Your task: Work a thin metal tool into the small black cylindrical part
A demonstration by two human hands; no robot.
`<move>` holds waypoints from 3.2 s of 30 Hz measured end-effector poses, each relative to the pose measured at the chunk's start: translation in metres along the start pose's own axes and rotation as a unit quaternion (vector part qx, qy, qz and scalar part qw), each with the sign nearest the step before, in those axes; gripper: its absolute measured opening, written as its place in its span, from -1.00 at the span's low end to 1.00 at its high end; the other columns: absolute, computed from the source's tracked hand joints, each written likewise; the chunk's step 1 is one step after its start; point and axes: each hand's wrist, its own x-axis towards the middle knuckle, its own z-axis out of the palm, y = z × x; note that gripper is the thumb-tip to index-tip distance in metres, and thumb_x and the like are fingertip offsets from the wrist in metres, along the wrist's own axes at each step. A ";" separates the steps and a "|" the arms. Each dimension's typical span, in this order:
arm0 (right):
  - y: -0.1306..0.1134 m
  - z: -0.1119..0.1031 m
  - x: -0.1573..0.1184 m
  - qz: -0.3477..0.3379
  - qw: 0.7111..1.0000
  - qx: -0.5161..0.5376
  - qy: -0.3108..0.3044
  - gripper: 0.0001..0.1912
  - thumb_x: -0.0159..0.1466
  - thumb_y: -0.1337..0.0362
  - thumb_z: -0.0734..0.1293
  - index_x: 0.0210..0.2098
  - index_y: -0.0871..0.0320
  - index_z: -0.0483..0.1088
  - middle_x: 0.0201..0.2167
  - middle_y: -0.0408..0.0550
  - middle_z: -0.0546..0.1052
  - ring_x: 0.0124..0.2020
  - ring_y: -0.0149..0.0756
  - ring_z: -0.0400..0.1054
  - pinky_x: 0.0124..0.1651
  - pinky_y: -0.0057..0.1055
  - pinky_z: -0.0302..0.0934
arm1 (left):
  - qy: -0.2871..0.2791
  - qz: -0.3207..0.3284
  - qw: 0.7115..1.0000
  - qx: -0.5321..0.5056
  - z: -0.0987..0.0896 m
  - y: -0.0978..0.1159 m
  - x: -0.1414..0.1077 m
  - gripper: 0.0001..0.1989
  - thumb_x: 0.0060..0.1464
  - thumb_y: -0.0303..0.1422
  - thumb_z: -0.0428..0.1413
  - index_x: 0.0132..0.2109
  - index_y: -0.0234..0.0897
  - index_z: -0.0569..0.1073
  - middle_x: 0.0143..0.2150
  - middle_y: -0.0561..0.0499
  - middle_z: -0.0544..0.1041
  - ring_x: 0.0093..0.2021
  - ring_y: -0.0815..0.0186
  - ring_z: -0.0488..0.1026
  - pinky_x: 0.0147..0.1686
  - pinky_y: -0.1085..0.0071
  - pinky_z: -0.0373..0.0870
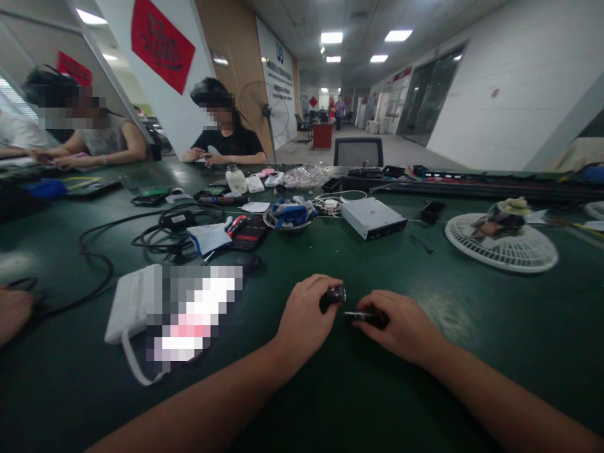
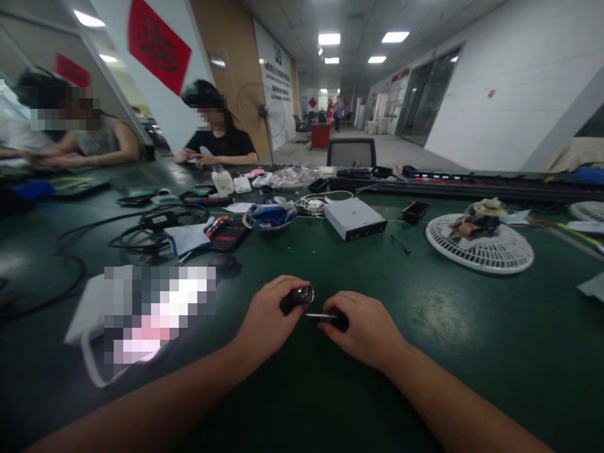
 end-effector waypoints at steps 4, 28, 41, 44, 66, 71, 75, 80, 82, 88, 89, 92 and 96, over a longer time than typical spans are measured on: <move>-0.001 -0.001 -0.003 0.016 1.000 0.019 0.018 -0.80 0.19 0.31 0.39 -0.17 0.06 0.44 -0.36 -0.16 0.53 -0.39 -0.33 0.42 -0.36 -0.40 0.28 | -0.002 -0.006 1.000 -0.002 0.000 0.001 0.000 -0.65 0.06 -0.55 0.22 -0.01 -0.12 0.52 -0.01 0.03 0.56 0.03 0.18 0.48 0.10 0.11 0.40; 0.010 0.002 0.000 -0.045 0.987 0.074 0.135 -0.76 0.38 0.32 0.31 0.00 0.04 0.53 -0.18 -0.03 0.51 -0.19 -0.28 0.46 -0.19 -0.35 0.41 | -0.017 0.011 1.000 -0.004 0.002 0.001 0.001 -0.64 0.05 -0.54 0.25 -0.01 -0.13 0.52 -0.02 0.06 0.56 0.01 0.21 0.47 0.07 0.16 0.38; 0.008 -0.001 0.000 -0.076 0.981 0.137 0.113 -0.91 0.32 0.33 0.39 -0.18 0.07 0.55 -0.27 -0.11 0.59 -0.26 -0.34 0.49 -0.18 -0.41 0.39 | -0.081 0.110 0.990 -0.020 -0.001 0.006 -0.001 -0.67 0.07 -0.56 0.23 -0.02 -0.18 0.49 -0.01 0.05 0.57 0.01 0.26 0.48 0.04 0.24 0.36; 0.008 0.000 0.000 -0.106 0.978 0.136 0.116 -0.88 0.35 0.33 0.36 -0.19 0.07 0.57 -0.26 -0.09 0.58 -0.26 -0.36 0.48 -0.22 -0.43 0.38 | -0.081 0.124 0.989 -0.020 -0.001 0.005 0.000 -0.67 0.09 -0.54 0.23 0.00 -0.18 0.48 -0.01 0.03 0.58 0.01 0.26 0.48 0.04 0.24 0.36; 0.002 -0.005 -0.002 0.038 0.987 0.117 0.101 -0.88 0.27 0.35 0.30 -0.18 0.11 0.37 -0.36 -0.13 0.45 -0.42 -0.35 0.36 -0.38 -0.40 0.25 | -0.002 0.038 0.999 -0.001 0.000 0.006 -0.001 -0.69 0.04 -0.56 0.24 -0.09 -0.17 0.46 -0.08 0.06 0.55 -0.05 0.23 0.46 -0.03 0.22 0.37; 0.005 -0.002 0.000 0.036 0.990 0.082 0.106 -0.91 0.28 0.37 0.30 -0.24 0.10 0.44 -0.30 -0.11 0.50 -0.35 -0.33 0.40 -0.30 -0.37 0.30 | 0.006 0.003 1.000 -0.004 -0.003 0.008 -0.001 -0.75 0.08 -0.56 0.18 -0.11 -0.18 0.45 -0.09 0.03 0.51 -0.08 0.23 0.46 -0.06 0.22 0.43; 0.006 -0.001 0.001 0.026 0.991 0.074 0.105 -0.87 0.29 0.35 0.31 -0.20 0.08 0.49 -0.28 -0.09 0.54 -0.32 -0.31 0.44 -0.26 -0.35 0.36 | 0.006 0.008 1.000 -0.008 -0.002 0.006 -0.001 -0.71 0.06 -0.57 0.18 -0.09 -0.18 0.47 -0.07 0.03 0.51 -0.06 0.24 0.47 -0.03 0.22 0.44; 0.006 0.001 0.000 0.005 0.993 0.039 0.115 -0.84 0.29 0.35 0.32 -0.16 0.08 0.52 -0.24 -0.06 0.59 -0.21 -0.24 0.48 -0.14 -0.27 0.38 | -0.008 0.026 0.999 0.022 0.002 0.001 -0.002 -0.66 0.06 -0.59 0.18 -0.04 -0.17 0.51 -0.02 0.02 0.51 -0.05 0.23 0.47 -0.01 0.21 0.45; 0.006 0.001 -0.001 -0.011 0.995 0.023 0.099 -0.83 0.28 0.36 0.33 -0.17 0.07 0.52 -0.26 -0.07 0.59 -0.21 -0.23 0.47 -0.13 -0.26 0.37 | -0.009 0.034 0.998 0.043 0.003 0.000 -0.003 -0.64 0.06 -0.61 0.16 -0.03 -0.15 0.53 -0.01 0.02 0.52 -0.04 0.21 0.46 -0.01 0.19 0.44; 0.005 0.000 -0.003 -0.053 0.993 0.036 0.095 -0.83 0.29 0.36 0.31 -0.16 0.09 0.51 -0.27 -0.07 0.58 -0.26 -0.27 0.46 -0.20 -0.31 0.36 | -0.016 0.061 0.996 0.066 0.002 0.003 -0.004 -0.61 0.06 -0.64 0.15 -0.02 -0.13 0.56 -0.02 0.04 0.55 -0.06 0.22 0.46 -0.03 0.20 0.41; 0.005 0.000 -0.003 -0.046 0.993 0.038 0.102 -0.83 0.30 0.36 0.30 -0.15 0.08 0.51 -0.26 -0.06 0.58 -0.24 -0.26 0.46 -0.18 -0.30 0.36 | -0.020 0.065 0.995 0.067 0.001 0.003 -0.003 -0.61 0.06 -0.63 0.15 -0.02 -0.13 0.56 -0.02 0.04 0.55 -0.06 0.22 0.46 -0.04 0.20 0.41; 0.007 0.001 -0.001 -0.003 0.996 0.028 0.090 -0.83 0.29 0.35 0.31 -0.16 0.06 0.51 -0.25 -0.07 0.58 -0.21 -0.24 0.47 -0.16 -0.29 0.36 | -0.029 0.070 0.995 0.067 0.001 0.003 -0.003 -0.61 0.07 -0.61 0.15 0.00 -0.13 0.56 -0.01 0.03 0.56 -0.06 0.21 0.47 -0.03 0.19 0.42; 0.004 0.001 0.000 0.019 0.999 0.006 0.048 -0.85 0.25 0.34 0.33 -0.21 0.05 0.50 -0.29 -0.11 0.57 -0.25 -0.24 0.46 -0.20 -0.30 0.33 | -0.020 0.056 0.996 0.063 0.002 0.002 -0.004 -0.61 0.07 -0.59 0.17 0.01 -0.12 0.56 0.00 0.04 0.55 -0.05 0.22 0.47 -0.02 0.20 0.42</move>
